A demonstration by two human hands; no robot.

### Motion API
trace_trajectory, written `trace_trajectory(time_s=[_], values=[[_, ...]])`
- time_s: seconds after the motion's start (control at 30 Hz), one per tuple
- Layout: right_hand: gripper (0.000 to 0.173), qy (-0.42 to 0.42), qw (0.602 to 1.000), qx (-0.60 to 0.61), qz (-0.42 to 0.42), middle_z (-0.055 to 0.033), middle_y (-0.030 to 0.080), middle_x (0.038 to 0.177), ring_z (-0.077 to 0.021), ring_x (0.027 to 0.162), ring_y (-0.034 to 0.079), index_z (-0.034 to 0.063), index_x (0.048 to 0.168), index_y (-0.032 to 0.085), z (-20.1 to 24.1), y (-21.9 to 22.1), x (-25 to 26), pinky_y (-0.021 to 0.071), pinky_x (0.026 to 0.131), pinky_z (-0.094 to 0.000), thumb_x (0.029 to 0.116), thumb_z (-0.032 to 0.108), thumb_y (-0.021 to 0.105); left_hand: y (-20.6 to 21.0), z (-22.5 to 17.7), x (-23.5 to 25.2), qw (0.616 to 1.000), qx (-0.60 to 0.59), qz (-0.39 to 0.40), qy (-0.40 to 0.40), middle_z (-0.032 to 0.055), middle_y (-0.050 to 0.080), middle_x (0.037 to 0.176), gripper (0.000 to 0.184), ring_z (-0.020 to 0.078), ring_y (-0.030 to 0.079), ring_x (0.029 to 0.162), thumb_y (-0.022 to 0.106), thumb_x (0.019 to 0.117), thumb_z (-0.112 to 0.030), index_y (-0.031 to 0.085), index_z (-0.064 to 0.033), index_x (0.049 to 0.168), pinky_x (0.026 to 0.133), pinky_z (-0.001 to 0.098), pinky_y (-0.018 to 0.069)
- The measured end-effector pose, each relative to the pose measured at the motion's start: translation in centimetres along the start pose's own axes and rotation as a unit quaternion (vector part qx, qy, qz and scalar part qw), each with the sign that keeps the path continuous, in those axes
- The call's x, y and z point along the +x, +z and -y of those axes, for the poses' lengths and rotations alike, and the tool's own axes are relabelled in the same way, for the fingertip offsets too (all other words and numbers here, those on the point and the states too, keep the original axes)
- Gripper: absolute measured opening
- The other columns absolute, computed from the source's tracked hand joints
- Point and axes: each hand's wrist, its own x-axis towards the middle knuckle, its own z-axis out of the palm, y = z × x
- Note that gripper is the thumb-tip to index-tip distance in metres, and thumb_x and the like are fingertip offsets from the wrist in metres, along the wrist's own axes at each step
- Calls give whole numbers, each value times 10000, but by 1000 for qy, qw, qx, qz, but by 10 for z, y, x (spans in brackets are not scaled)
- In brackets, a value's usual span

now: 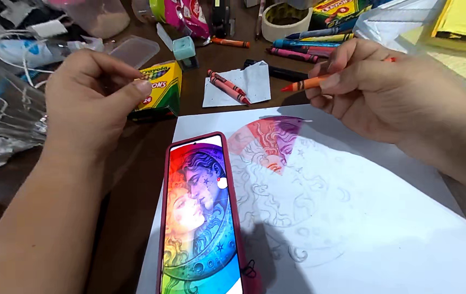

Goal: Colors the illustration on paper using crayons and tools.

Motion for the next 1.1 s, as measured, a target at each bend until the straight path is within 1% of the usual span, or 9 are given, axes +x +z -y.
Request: trace_trajectory(time_s=[0.17, 0.3, 0.4, 0.5, 0.6, 0.73, 0.97, 1.03, 1.1], values=[[199, 17, 998, -8, 65, 18, 636, 793, -31, 657, 633, 166, 871, 498, 1, -1, -3, 561, 605, -164, 970, 2, 447, 4, -6, 0, 999, -6, -17, -39, -202, 597, 916, 140, -89, 592, 797, 620, 963, -210, 594, -219, 1100, 722, 112, 509], [216, -68, 984, -49, 156, 42, 634, 807, -9, 661, 600, 178, 832, 536, -9, 1, -7, 532, 588, -142, 886, -14, 619, 7, -14, -1, 998, -1, -15, -62, -188, 597, 934, 138, -89, 585, 805, 594, 975, -190, 588, -193, 1113, 736, 116, 502], [193, -111, 971, -111, 181, 72, 598, 770, 3, 594, 568, 193, 861, 545, -11, 10, -13, 509, 508, -132, 853, 8, 600, 8, -18, 0, 997, 5, -13, -81, -163, 601, 966, 151, -84, 589, 830, 596, 982, -197, 600, -171, 1130, 764, 126, 506], [111, -98, 963, -127, 217, 38, 662, 860, -44, 671, 667, 172, 933, 578, -15, 13, -15, 606, 556, -198, 934, 64, 603, 9, -20, 2, 995, 3, -16, -95, -147, 605, 954, 131, -72, 586, 812, 595, 984, -198, 603, -165, 1110, 753, 134, 503], [82, -131, 938, -201, 250, 71, 669, 906, -27, 767, 654, 209, 921, 632, -20, 10, -13, 576, 603, -159, 892, 167, 696, 9, -21, 4, 994, 1, -15, -109, -114, 613, 956, 137, -44, 611, 838, 598, 986, -219, 618, -156, 1106, 776, 163, 528], [179, -122, 944, -220, 214, 91, 673, 838, -8, 640, 631, 234, 923, 617, -19, 9, -16, 545, 505, -144, 836, 180, 764, 10, -21, 5, 992, 1, -8, -125, -122, 602, 913, 112, -55, 601, 812, 579, 999, -231, 636, -168, 1071, 754, 153, 519], [180, -149, 941, -212, 218, 99, 664, 836, -6, 698, 649, 225, 883, 620, -20, 4, -16, 579, 568, -150, 826, 158, 776, 15, -26, 5, 989, -16, -30, -143, -173, 637, 877, 69, -81, 620, 840, 584, 999, -204, 651, -203, 982, 796, 158, 534], [190, -146, 947, -187, 218, 79, 658, 827, -22, 688, 650, 202, 871, 602, -21, 4, -16, 585, 566, -167, 832, 130, 774, 11, 0, 8, 995, -54, -21, -87, -168, 669, 858, 78, -58, 654, 837, 617, 966, -168, 657, -230, 941, 770, 176, 571], [212, -143, 946, -187, 223, 81, 651, 825, -18, 702, 641, 198, 872, 585, -20, 5, -17, 570, 582, -156, 832, 108, 773, -12, 82, 17, 993, -74, 73, 50, -114, 665, 1029, 151, -20, 644, 958, 625, 992, -179, 686, -251, 1110, 814, 225, 572]])
